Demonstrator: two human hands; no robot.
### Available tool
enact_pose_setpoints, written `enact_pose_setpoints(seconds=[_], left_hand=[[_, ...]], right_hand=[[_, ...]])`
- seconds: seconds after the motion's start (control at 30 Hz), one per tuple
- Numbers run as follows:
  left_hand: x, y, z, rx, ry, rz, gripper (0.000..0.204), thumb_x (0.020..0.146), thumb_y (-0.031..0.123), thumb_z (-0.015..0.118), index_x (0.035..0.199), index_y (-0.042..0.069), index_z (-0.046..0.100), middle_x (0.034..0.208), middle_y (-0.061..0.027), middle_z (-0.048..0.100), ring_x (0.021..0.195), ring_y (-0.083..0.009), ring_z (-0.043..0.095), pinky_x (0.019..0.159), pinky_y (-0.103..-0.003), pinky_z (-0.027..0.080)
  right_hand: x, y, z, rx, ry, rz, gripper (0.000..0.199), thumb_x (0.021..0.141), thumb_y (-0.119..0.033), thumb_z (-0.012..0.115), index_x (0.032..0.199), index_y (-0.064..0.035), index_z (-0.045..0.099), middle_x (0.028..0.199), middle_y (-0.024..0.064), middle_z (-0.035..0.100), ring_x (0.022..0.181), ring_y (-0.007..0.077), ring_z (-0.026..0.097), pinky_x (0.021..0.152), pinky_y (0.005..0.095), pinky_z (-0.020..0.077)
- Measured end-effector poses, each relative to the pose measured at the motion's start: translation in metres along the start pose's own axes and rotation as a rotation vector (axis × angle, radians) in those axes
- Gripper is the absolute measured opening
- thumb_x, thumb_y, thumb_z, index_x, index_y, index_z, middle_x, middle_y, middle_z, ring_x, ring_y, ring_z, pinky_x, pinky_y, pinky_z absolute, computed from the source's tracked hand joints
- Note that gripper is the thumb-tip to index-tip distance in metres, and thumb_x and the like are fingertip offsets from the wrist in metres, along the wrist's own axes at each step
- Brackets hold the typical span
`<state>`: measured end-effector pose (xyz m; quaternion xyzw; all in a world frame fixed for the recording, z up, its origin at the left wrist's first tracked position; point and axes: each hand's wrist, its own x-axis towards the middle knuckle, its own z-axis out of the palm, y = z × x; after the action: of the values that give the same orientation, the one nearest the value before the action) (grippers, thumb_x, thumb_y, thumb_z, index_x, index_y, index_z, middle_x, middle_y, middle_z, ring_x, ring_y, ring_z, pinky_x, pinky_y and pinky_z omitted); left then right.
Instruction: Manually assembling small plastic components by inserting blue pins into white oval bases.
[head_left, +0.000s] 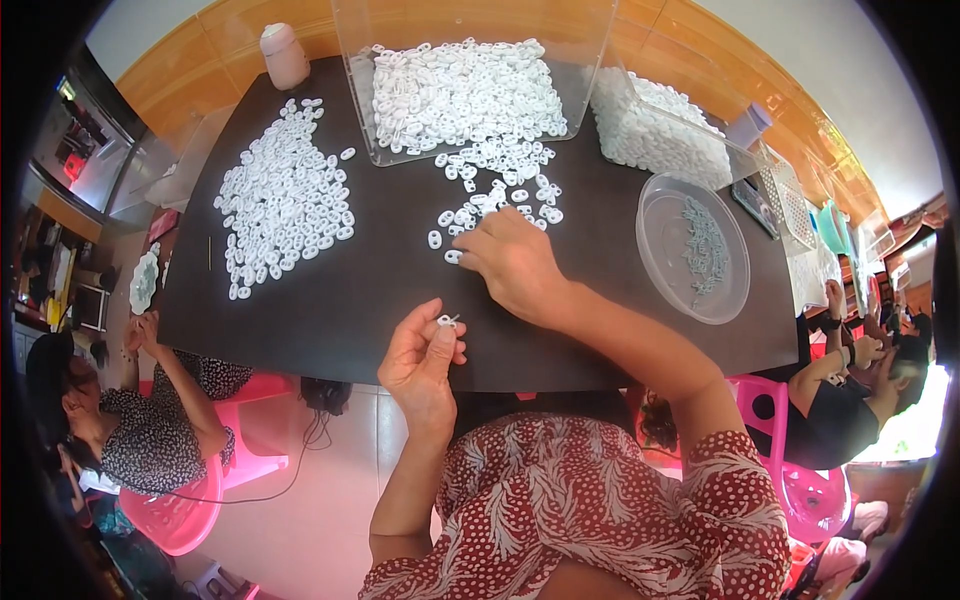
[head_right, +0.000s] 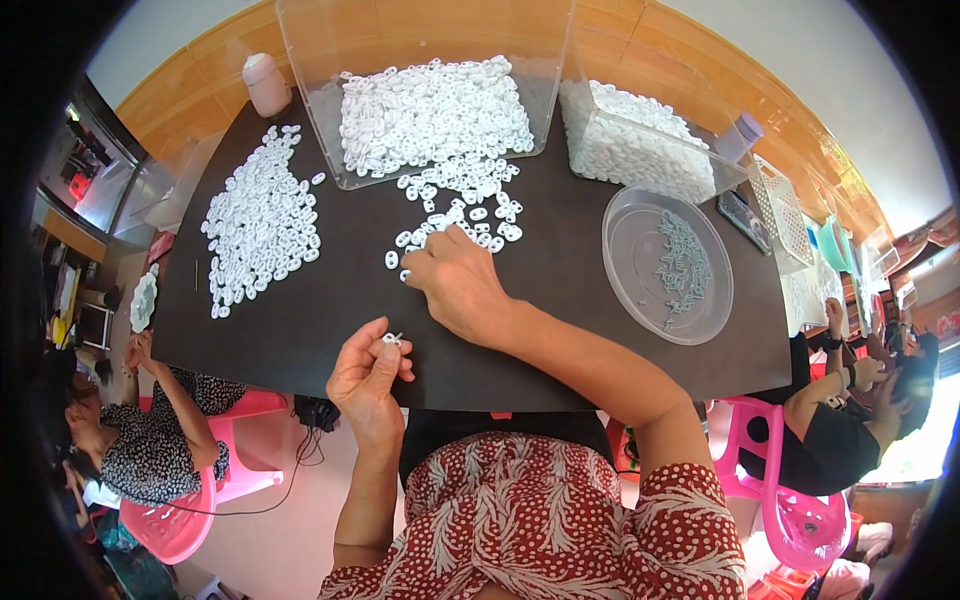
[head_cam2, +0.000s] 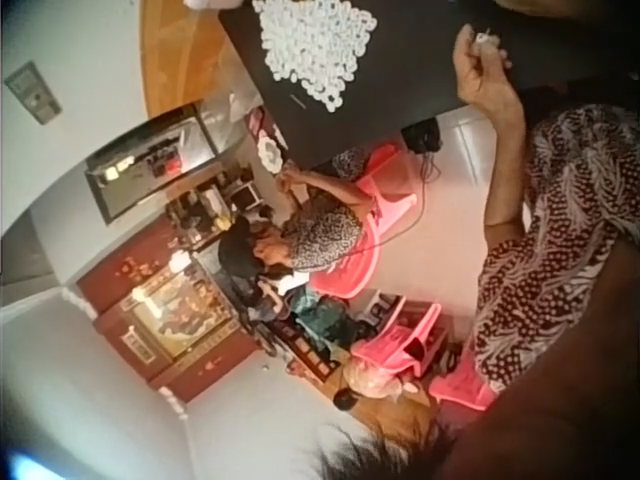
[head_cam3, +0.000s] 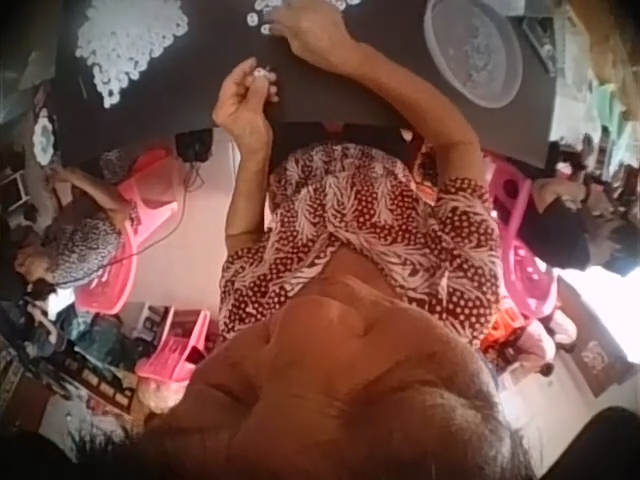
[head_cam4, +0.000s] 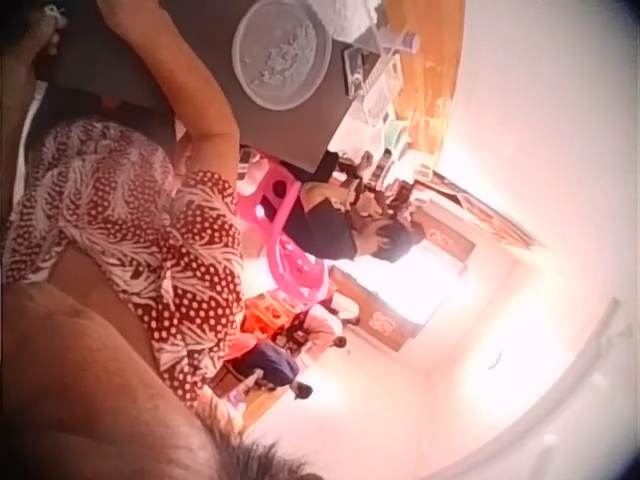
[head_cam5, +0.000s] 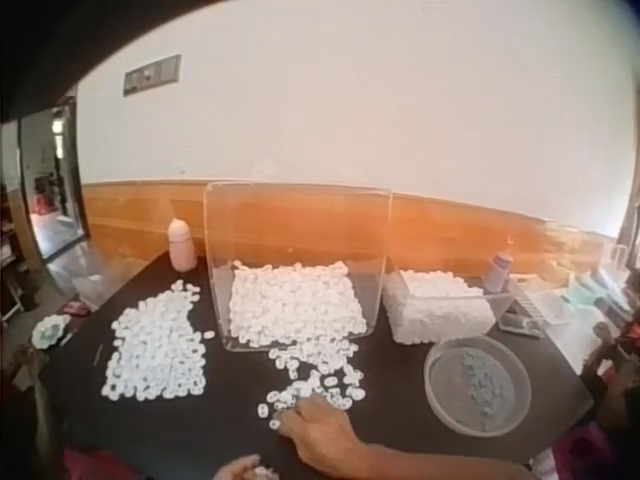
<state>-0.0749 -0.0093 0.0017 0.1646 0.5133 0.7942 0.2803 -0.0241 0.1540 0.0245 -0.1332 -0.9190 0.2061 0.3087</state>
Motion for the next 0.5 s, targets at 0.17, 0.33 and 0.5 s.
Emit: enact_pose_setpoints(seconds=[0.17,0.33,0.5], left_hand=[[0.0,0.0,-0.007,-0.02,-0.007,0.05,0.027,0.088,0.003,0.062,0.113,-0.006,0.059,0.083,-0.0092,0.064,0.066,-0.0096,0.056,0.059,-0.021,0.048],[-0.001,0.001,-0.007,-0.004,-0.002,0.046,0.026,0.088,0.003,0.062,0.112,-0.006,0.059,0.084,-0.0096,0.065,0.067,-0.01,0.056,0.059,-0.021,0.048],[-0.001,0.005,-0.002,-0.022,0.008,0.029,0.024,0.088,0.003,0.061,0.11,-0.006,0.059,0.083,-0.0106,0.065,0.066,-0.0104,0.057,0.059,-0.022,0.048]], right_hand=[[0.013,0.007,0.016,-0.244,-0.095,-0.271,0.013,0.066,0.001,0.06,0.079,-0.0029,0.062,0.074,0.0112,0.049,0.073,0.0271,0.048,0.062,0.0369,0.0417],[0.012,0.005,0.018,-0.306,-0.117,-0.363,0.018,0.061,0.002,0.058,0.079,-0.0015,0.06,0.073,0.0125,0.046,0.072,0.0273,0.045,0.064,0.0369,0.0416],[-0.005,0.0,0.006,0.042,-0.09,-0.064,0.015,0.076,0.001,0.058,0.09,-0.0009,0.063,0.083,0.0138,0.057,0.081,0.0286,0.054,0.07,0.0374,0.0454]])
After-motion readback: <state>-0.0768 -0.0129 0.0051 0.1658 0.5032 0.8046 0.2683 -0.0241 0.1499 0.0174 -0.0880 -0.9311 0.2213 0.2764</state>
